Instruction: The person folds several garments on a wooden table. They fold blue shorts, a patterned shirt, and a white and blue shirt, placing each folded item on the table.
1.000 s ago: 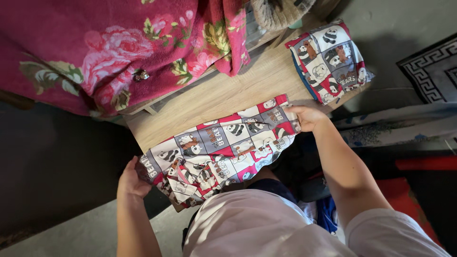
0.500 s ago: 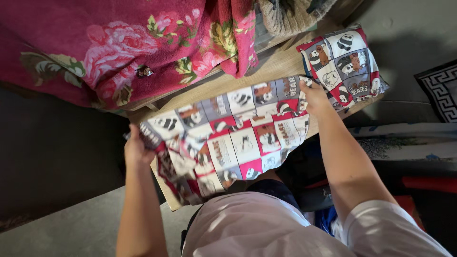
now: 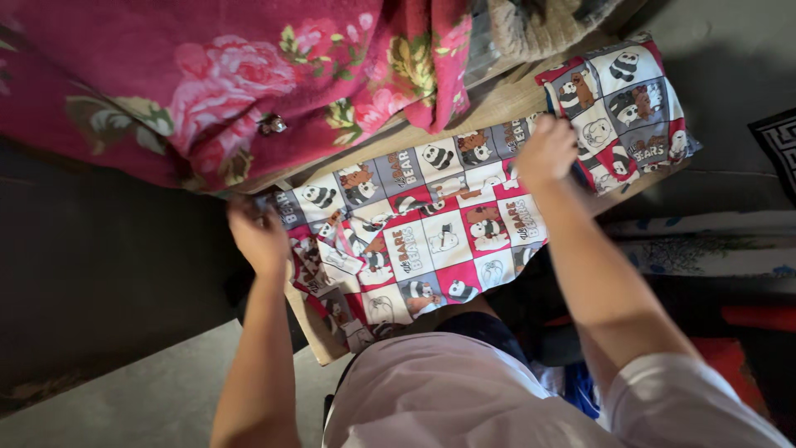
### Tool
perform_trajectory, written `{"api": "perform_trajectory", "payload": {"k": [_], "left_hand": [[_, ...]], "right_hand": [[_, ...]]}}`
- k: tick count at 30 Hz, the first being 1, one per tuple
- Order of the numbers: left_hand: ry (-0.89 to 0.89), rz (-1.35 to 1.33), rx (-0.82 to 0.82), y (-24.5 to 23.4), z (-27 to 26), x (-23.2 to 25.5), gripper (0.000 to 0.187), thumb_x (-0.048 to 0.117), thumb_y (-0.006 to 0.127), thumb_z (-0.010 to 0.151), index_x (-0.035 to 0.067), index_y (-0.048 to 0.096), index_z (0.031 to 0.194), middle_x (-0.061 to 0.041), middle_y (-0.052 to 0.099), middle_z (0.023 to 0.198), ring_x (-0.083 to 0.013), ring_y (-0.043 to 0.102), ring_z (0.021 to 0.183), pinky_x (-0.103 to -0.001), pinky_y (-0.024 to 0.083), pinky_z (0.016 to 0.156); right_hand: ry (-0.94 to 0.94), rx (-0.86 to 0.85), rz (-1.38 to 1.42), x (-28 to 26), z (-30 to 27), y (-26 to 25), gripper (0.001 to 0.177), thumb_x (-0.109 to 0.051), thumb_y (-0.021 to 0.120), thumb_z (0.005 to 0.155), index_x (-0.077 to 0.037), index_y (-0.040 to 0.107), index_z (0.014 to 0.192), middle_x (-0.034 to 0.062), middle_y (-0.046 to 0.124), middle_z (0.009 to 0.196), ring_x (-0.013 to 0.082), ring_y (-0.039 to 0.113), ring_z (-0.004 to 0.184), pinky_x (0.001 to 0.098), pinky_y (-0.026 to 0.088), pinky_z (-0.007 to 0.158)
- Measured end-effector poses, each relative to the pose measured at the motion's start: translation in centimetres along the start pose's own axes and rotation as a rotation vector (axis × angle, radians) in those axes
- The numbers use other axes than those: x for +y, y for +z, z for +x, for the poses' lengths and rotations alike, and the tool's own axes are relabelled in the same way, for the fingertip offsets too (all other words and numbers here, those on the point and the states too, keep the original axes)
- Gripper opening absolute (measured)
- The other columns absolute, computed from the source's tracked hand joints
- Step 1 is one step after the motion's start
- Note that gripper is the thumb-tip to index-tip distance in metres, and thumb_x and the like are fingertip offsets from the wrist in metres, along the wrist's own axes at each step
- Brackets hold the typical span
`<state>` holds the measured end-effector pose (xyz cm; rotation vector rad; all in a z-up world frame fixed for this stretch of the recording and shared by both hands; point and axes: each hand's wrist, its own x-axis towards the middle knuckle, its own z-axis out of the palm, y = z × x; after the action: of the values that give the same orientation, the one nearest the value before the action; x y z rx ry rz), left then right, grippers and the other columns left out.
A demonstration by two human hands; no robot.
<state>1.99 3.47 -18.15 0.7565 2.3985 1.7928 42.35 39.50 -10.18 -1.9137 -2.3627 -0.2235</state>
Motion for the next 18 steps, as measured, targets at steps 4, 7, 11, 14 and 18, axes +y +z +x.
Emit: {"api": "perform_trajectory", "payload": {"k": [4, 7, 11, 14, 18], "left_hand": [[0.388, 0.075, -0.256, -3.5, -4.5, 6.6, 0.013, 0.004, 0.070, 0.097, 0.010, 0.060, 0.103, -0.010, 0.067, 0.104, -0.0264, 0.067, 0.097, -0.037, 0.056, 0.088], [0.135, 0.058, -0.638, -5.2, -6.9, 9.4, 0.040, 0.020, 0.083, 0.076, 0.003, 0.065, 0.107, -0.015, 0.064, 0.100, -0.0322, 0.067, 0.085, -0.041, 0.056, 0.078], [0.638, 0.154, -0.501, -5.4, -8.5, 9.2, 0.071, 0.032, 0.085, 0.065, -0.004, 0.057, 0.119, -0.024, 0.057, 0.114, -0.0419, 0.062, 0.095, -0.044, 0.053, 0.083], [0.273, 0.138, -0.628, -4.8, -8.9, 7.0, 0.036, 0.010, 0.075, 0.085, 0.013, 0.064, 0.118, -0.013, 0.065, 0.113, -0.0216, 0.066, 0.086, -0.031, 0.055, 0.079], [-0.326, -0.182, -0.710, -4.1, -8.2, 3.8, 0.016, 0.016, 0.069, 0.101, 0.010, 0.059, 0.112, -0.006, 0.063, 0.088, -0.0115, 0.055, 0.076, -0.025, 0.048, 0.071]], "right_hand": [[-0.747, 0.103, 0.645, -10.1, -8.8, -1.7, 0.037, -0.006, 0.070, 0.082, 0.002, 0.069, 0.118, 0.0193, 0.062, 0.120, 0.0354, 0.054, 0.116, 0.0496, 0.048, 0.098], [-1.017, -0.130, 0.531, -19.0, -15.2, -2.9, 0.045, -0.006, 0.077, 0.073, -0.016, 0.070, 0.117, 0.0109, 0.063, 0.128, 0.0335, 0.057, 0.118, 0.0469, 0.051, 0.100], [-0.992, -0.277, 0.607, -24.0, -18.6, -4.3, 0.062, -0.007, 0.085, 0.062, -0.017, 0.074, 0.121, 0.0192, 0.056, 0.137, 0.0447, 0.051, 0.115, 0.0547, 0.047, 0.090], [-0.876, -0.397, 0.733, -24.1, -17.6, -4.5, 0.021, -0.018, 0.087, 0.076, -0.018, 0.075, 0.093, 0.0052, 0.067, 0.115, 0.0310, 0.061, 0.114, 0.0440, 0.052, 0.095], [-0.918, -0.469, 0.822, -21.2, -16.6, -5.0, 0.030, -0.017, 0.085, 0.075, -0.013, 0.069, 0.100, 0.0051, 0.069, 0.096, 0.0269, 0.067, 0.099, 0.0398, 0.056, 0.088]]}}
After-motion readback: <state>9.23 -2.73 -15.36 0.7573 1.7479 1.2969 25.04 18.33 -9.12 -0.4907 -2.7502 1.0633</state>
